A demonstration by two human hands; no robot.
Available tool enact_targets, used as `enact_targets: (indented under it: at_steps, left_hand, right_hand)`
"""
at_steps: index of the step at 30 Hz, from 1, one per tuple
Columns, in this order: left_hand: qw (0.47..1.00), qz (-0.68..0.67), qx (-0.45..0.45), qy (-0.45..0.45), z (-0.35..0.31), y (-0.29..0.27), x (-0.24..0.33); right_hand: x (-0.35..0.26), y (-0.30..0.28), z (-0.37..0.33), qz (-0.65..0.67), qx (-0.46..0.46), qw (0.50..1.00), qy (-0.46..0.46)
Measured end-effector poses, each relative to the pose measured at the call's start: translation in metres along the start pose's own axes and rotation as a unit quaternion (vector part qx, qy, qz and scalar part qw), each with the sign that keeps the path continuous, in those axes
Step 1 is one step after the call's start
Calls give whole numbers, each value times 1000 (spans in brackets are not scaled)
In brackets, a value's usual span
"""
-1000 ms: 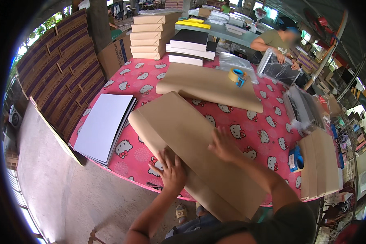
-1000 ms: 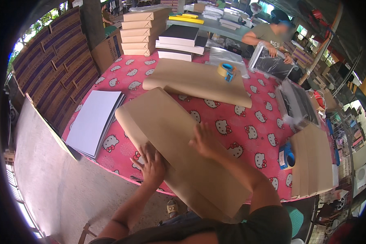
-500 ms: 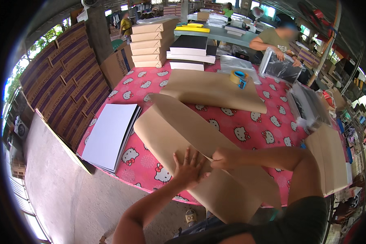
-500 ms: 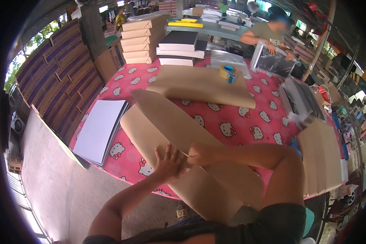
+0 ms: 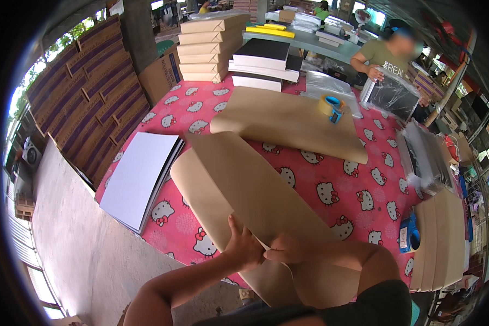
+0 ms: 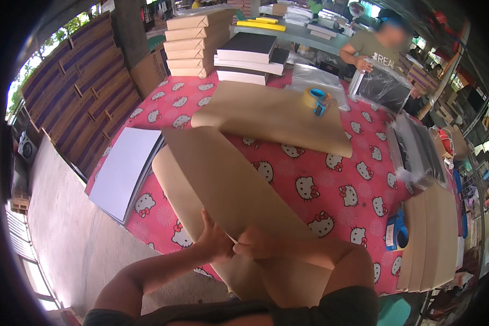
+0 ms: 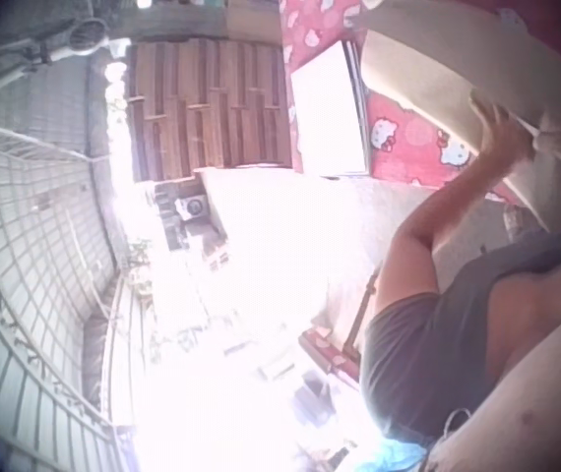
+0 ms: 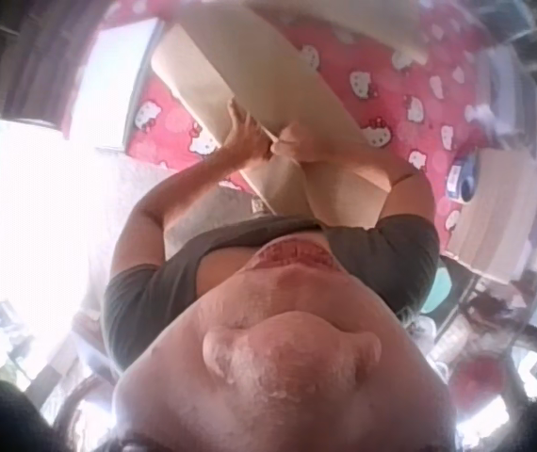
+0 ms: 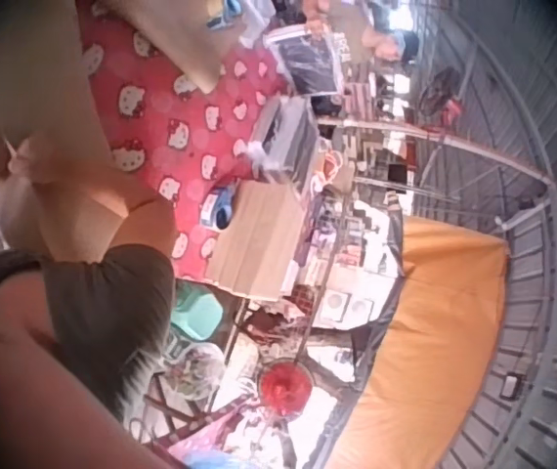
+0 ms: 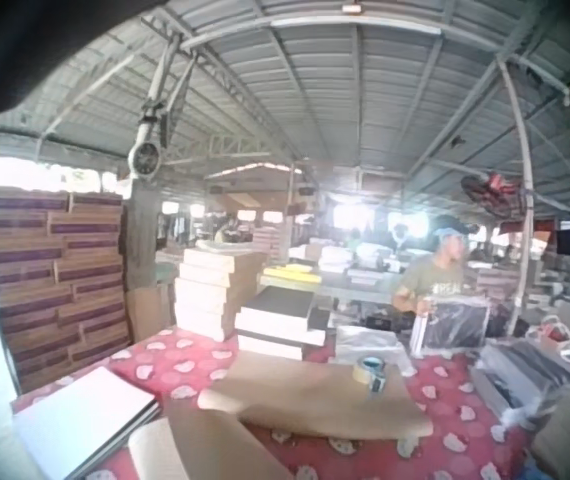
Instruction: The person wraps a board in brown paper by placing it on a sheet, folding the paper over the board, and securing the edges with adhesive tape from a dispenser.
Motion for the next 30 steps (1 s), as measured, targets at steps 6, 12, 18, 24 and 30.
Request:
enact_targets:
  at_steps: [6, 12, 18, 24, 30]
  left_hand:
    - [1000, -22, -19, 3, 1, -4, 0]
    - [991, -72, 111, 4, -1, 0, 1]
    - [872, -309, 364, -110, -61, 32, -33]
    - [643, -468, 456, -399, -80, 89, -4]
    - [489, -641, 501, -313, -67, 57, -2]
  right_hand:
    - [-7, -3, 1, 30, 13, 999, -18]
    - [8, 9, -2, 70, 24, 996, 46]
    - [16, 3, -1, 85, -12, 989, 124]
    - [24, 8, 1, 134, -8, 981, 139]
    - [20, -10, -6, 216, 59, 964, 141]
Point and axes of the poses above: each hand's wrist, its own z-axis towards the middle knuckle, its own y-axis out of the palm, x = y × z, the point moved 6 cm from there along z, towards the middle knuckle, and after that the axes turned 6 degrees about y, right-handed, at the moved point
